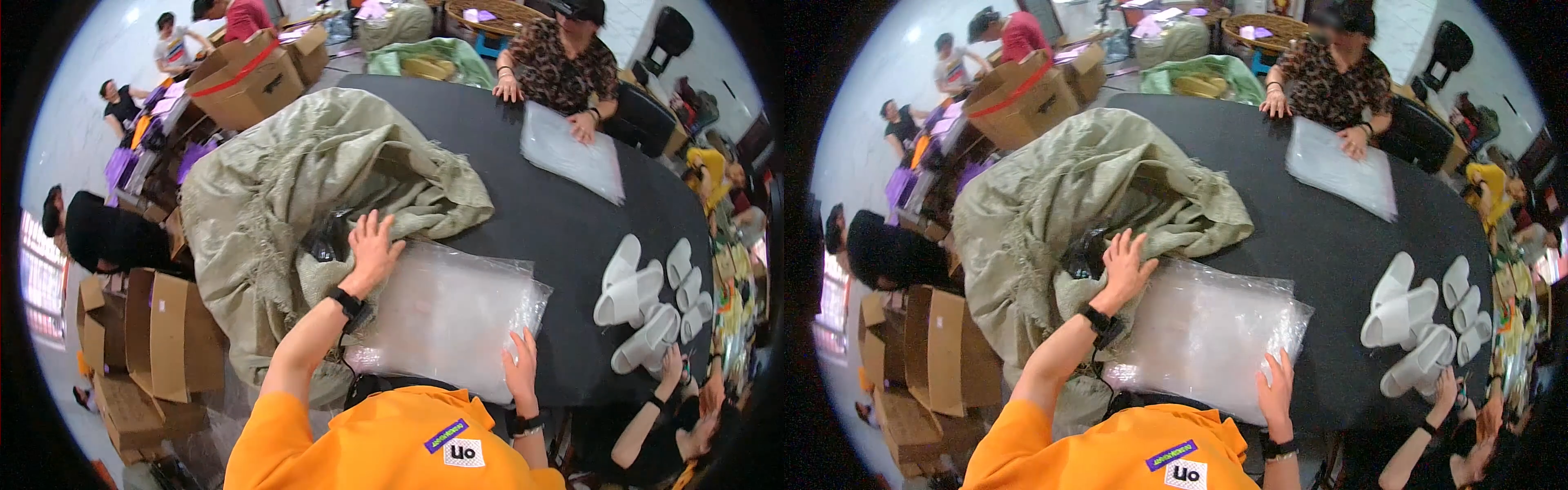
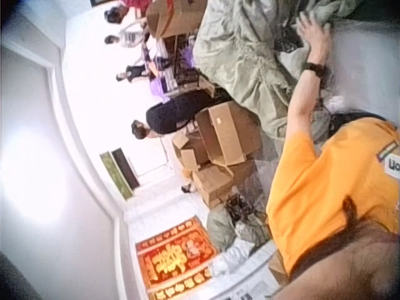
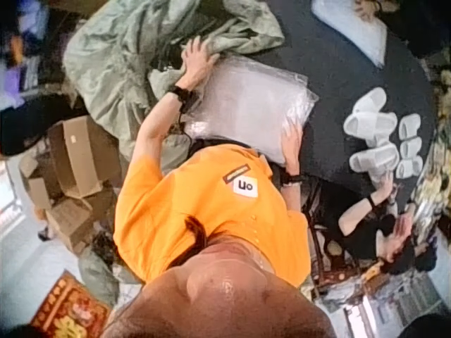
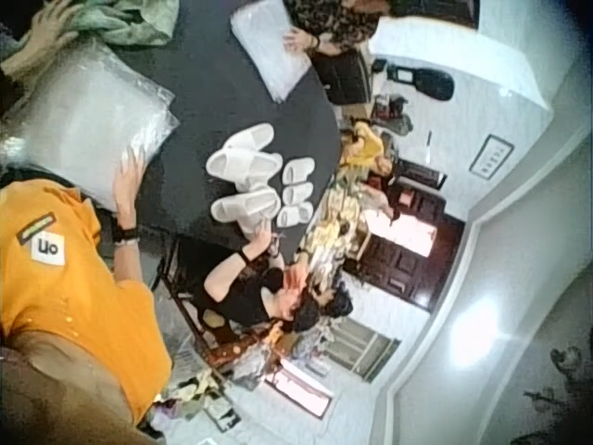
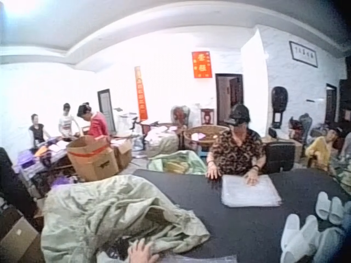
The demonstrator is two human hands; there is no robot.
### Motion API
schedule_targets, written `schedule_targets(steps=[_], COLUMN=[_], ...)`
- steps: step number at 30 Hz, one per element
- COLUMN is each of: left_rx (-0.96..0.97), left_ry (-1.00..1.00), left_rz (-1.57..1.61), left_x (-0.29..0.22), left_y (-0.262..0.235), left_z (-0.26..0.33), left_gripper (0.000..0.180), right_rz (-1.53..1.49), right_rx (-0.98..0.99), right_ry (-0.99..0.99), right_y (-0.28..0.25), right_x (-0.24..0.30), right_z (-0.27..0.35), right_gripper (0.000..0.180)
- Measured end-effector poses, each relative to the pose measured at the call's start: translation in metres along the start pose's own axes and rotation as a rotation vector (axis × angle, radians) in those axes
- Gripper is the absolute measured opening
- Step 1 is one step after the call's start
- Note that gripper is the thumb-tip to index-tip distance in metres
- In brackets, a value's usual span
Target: The recorder takes pairs of foam slides/shoes from a large burlap sack and places each pair into a clear plastic bag on a table.
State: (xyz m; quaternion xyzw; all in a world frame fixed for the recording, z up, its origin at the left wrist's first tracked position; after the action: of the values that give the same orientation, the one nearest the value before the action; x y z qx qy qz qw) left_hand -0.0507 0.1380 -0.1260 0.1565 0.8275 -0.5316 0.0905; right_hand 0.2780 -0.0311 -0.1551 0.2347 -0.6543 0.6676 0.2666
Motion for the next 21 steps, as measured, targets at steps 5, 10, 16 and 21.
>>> schedule_targets(steps=[5, 10, 16, 21], left_rx=[0.821, 0.319, 0.245, 0.424], left_ry=[-0.484, -0.442, -0.513, -0.652], left_rz=[0.733, 0.791, -0.022, 0.062], left_x=[0.080, 0.081, 0.130, 0.134], left_y=[0.018, -0.033, -0.051, -0.045], left_z=[0.049, 0.028, 0.043, 0.026], left_gripper=[0.069, 0.029, 0.077, 0.051], right_rz=[-0.182, -0.219, -0.197, -0.186], right_rx=[0.101, 0.137, 0.196, 0.212], right_ry=[0.209, 0.120, 0.036, 0.025], right_y=[0.020, 0.049, 0.053, 0.055], right_x=[-0.031, -0.031, -0.004, 0.002], right_z=[0.018, 0.022, 0.011, 0.016], right_gripper=[0.033, 0.030, 0.030, 0.029])
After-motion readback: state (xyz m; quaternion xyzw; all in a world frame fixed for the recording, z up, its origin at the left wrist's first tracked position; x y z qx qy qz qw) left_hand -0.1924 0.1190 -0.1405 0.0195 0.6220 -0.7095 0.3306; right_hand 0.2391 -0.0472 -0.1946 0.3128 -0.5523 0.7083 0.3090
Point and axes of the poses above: each hand's wrist, its own z-axis away from the middle knuckle, its own y-axis out of the palm, x = y × z, the point moved 5 cm from there along -z, towards the middle knuckle, and after that the axes turned 6 degrees about z, right-handed, at the moved point
